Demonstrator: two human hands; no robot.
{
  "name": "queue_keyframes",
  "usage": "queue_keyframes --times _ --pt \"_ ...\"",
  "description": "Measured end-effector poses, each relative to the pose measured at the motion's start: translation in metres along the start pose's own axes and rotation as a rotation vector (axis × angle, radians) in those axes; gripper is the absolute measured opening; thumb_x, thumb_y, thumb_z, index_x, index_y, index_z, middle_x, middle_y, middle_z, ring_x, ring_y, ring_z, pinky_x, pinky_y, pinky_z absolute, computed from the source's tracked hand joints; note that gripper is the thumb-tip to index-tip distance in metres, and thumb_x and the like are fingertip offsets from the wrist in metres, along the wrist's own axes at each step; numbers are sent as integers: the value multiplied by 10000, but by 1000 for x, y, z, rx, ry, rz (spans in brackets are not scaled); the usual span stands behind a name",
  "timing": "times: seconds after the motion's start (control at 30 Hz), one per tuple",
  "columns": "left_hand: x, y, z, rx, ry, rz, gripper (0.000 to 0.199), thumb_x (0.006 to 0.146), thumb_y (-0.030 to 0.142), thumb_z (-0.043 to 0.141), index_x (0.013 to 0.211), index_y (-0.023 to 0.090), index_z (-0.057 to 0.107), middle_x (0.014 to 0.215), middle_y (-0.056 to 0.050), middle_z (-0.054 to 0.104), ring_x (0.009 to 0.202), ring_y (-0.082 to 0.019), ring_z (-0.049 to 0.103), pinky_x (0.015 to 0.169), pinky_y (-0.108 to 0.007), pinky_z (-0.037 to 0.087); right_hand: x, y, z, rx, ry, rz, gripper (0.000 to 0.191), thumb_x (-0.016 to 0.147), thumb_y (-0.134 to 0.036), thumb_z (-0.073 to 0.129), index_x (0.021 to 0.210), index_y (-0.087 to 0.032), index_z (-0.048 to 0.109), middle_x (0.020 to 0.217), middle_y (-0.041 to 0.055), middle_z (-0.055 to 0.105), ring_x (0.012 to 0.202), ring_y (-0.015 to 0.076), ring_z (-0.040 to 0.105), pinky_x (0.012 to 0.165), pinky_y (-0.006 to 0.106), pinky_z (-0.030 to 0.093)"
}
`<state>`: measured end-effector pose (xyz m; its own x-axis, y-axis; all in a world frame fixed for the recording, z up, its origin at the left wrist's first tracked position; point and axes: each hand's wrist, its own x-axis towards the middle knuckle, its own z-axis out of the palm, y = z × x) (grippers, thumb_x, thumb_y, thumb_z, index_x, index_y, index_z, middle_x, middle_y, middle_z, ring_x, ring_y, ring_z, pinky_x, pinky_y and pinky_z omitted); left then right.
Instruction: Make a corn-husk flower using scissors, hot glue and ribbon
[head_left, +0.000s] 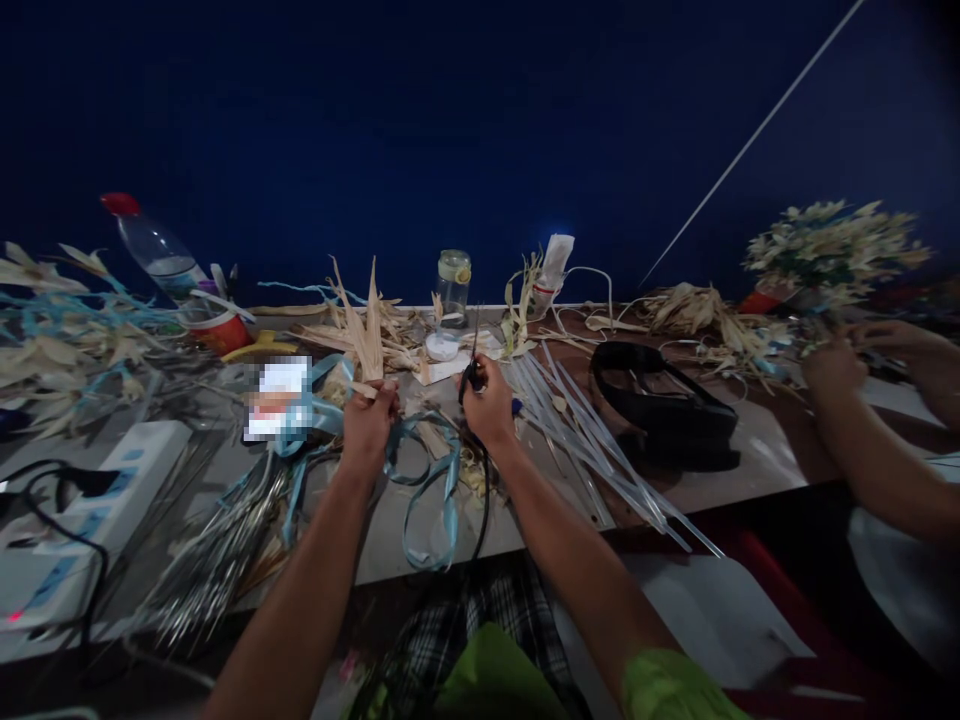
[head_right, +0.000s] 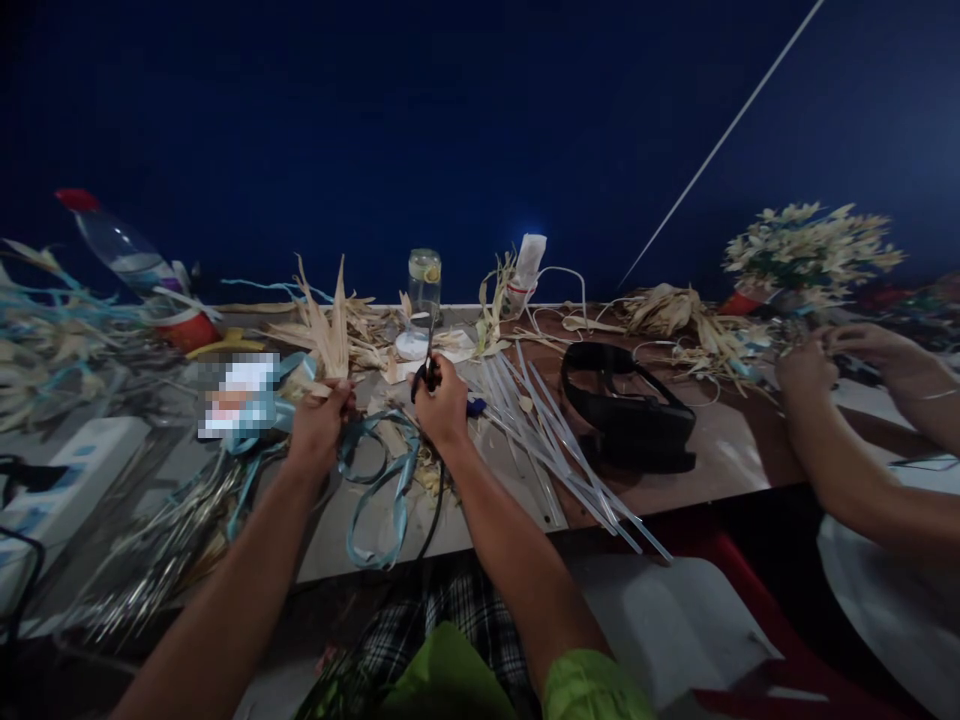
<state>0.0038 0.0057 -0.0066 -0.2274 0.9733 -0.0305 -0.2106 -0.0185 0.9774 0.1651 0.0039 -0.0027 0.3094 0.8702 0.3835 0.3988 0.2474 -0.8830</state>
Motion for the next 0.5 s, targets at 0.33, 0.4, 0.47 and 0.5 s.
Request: queue_keyframes --times 0.33,0.4,0.47,0.5 --pt "0 -2 1 65 -26 15 315 638 391 636 807 132 579 569 25 511 436 -55 403 424 -193 319 5 0 -6 79 132 11 459 737 -370 568 1128 -138 507 914 86 594 811 173 537 800 309 420" --pt "-1 -2 3 84 -54 6 324 636 401 638 806 131 577 551 32 497 441 -58 408 432 -193 317 5 1 -6 77 145 0 451 734 -375 573 1125 -159 511 938 82 596 831 174 534 823 318 411" --pt "-2 0 6 125 -91 12 329 637 414 638 794 132 575 545 34 492 443 -61 408 436 -195 311 6 1 -5 79 161 -5 439 739 -376 570 1122 -170 510 957 79 596 845 174 534 833 325 409" --pt "-3 2 8 156 -116 19 327 639 419 635 787 133 574 550 31 495 444 -62 408 437 -197 307 6 2 -5 82 169 -12 435 742 -374 568 1119 -166 509 954 78 599 841 174 537 826 326 413"
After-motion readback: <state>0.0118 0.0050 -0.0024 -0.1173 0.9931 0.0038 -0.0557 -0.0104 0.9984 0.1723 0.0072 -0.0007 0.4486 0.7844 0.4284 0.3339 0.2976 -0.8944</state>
